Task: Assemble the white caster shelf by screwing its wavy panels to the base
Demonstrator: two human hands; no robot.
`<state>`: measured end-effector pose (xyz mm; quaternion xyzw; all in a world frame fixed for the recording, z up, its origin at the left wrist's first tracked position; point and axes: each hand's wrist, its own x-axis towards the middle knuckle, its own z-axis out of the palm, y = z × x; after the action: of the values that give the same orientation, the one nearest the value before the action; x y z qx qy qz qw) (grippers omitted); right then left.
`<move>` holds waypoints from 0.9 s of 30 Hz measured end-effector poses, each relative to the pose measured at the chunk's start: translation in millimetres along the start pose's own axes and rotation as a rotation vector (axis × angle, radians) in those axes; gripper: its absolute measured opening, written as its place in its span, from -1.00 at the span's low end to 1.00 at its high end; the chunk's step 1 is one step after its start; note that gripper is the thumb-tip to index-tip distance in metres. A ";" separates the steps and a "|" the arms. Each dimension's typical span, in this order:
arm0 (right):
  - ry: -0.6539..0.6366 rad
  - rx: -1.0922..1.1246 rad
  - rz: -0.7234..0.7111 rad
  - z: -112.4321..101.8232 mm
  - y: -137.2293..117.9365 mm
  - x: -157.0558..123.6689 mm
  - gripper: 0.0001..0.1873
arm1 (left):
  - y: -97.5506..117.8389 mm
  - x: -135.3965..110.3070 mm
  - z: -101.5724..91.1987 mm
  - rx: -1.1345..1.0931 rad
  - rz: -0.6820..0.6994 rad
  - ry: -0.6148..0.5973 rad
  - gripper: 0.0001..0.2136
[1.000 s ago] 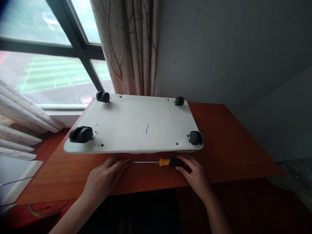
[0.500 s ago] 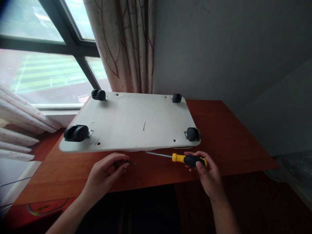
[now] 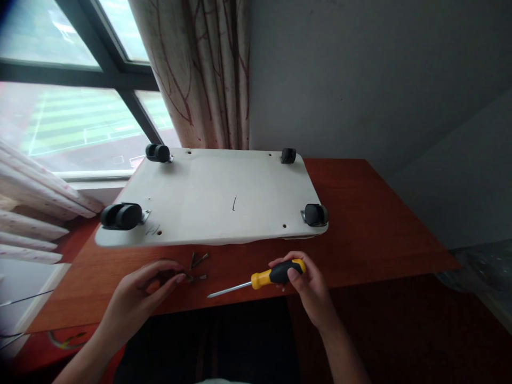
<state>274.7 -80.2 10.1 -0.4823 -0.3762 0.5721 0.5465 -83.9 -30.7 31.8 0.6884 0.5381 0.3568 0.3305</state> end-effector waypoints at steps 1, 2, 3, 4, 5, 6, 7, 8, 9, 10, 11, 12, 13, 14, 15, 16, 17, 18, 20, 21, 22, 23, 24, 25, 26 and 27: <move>-0.032 0.001 -0.004 8.5 2.9 1.2 -0.67 | -1.8 -0.6 -0.9 0.005 0.004 0.002 -0.80; -0.048 -0.004 -0.008 15.9 5.2 2.8 -0.68 | -3.1 -1.1 -1.6 0.008 0.007 0.004 -0.80; -0.057 -0.014 -0.011 21.8 6.8 4.5 -0.68 | -4.0 -1.6 -2.3 0.009 0.010 0.008 -0.81; -0.053 -0.027 -0.017 26.3 7.8 6.1 -0.69 | -4.5 -2.1 -2.8 0.008 0.013 0.013 -0.81; -0.044 -0.039 -0.023 29.3 8.0 7.5 -0.70 | -4.6 -2.6 -3.3 0.005 0.015 0.016 -0.81; -0.035 -0.049 -0.030 31.0 7.8 8.5 -0.70 | -4.3 -3.0 -3.6 0.003 0.018 0.017 -0.82; -0.029 -0.055 -0.037 31.7 7.3 9.2 -0.71 | -3.7 -3.4 -3.6 0.002 0.021 0.016 -0.82; -0.027 -0.055 -0.042 31.4 6.8 9.4 -0.72 | -3.0 -3.6 -3.4 0.004 0.027 0.012 -0.83; -0.026 -0.053 -0.044 30.6 6.4 9.3 -0.72 | -2.1 -3.7 -2.9 0.007 0.035 0.008 -0.84; -0.027 -0.048 -0.043 29.2 6.2 9.0 -0.73 | -1.1 -3.6 -2.0 0.012 0.041 0.007 -0.85; -0.024 -0.043 -0.042 27.5 6.3 8.5 -0.73 | -0.2 -3.2 -0.9 0.017 0.047 0.009 -0.86; -0.020 -0.036 -0.039 25.5 6.7 8.1 -0.72 | 0.8 -2.7 0.4 0.021 0.052 0.015 -0.86; -0.014 -0.029 -0.034 23.5 7.2 7.6 -0.72 | 1.8 -1.9 1.8 0.024 0.055 0.023 -0.86; -0.004 -0.022 -0.030 21.4 7.5 7.4 -0.71 | 2.7 -1.1 3.2 0.024 0.058 0.030 -0.86; 0.007 -0.016 -0.026 19.3 7.6 7.2 -0.70 | 3.6 -0.3 4.5 0.022 0.060 0.034 -0.86; 0.016 -0.013 -0.022 17.4 7.4 7.3 -0.68 | 4.5 0.5 5.6 0.019 0.062 0.035 -0.86; 0.027 -0.011 -0.020 15.7 6.7 7.4 -0.67 | 5.1 1.1 6.6 0.015 0.065 0.033 -0.86; 0.039 -0.010 -0.022 14.2 5.6 7.7 -0.66 | 5.6 1.7 7.4 0.011 0.068 0.027 -0.87; 0.061 -0.007 -0.029 12.1 2.4 8.1 -0.66 | 6.0 2.6 8.8 0.006 0.076 0.016 -0.87; 0.075 -0.002 -0.036 11.2 0.4 8.1 -0.66 | 6.1 3.2 9.5 0.007 0.082 0.012 -0.87; 0.092 0.005 -0.042 10.2 -1.7 8.0 -0.68 | 6.2 3.9 10.3 0.009 0.089 0.007 -0.88; 0.110 0.012 -0.048 9.0 -4.2 7.7 -0.69 | 6.7 4.8 11.4 0.011 0.098 0.003 -0.88; 0.127 0.017 -0.056 7.2 -7.1 7.3 -0.70 | 7.9 6.0 12.7 0.012 0.108 0.002 -0.89; 0.146 0.017 -0.068 4.9 -10.7 6.9 -0.71 | 10.3 7.5 14.4 0.011 0.120 0.000 -0.90; 0.163 0.011 -0.085 2.1 -15.5 6.5 -0.72 | 14.0 9.5 16.5 0.005 0.135 -0.002 -0.90; 0.178 -0.001 -0.106 -1.1 -21.9 6.2 -0.73 | 19.4 11.9 19.0 -0.003 0.153 -0.006 -0.89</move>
<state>281.9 -71.6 30.0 -0.5108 -0.3515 0.4973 0.6068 -56.0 -24.3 39.6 0.7281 0.4823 0.3799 0.3049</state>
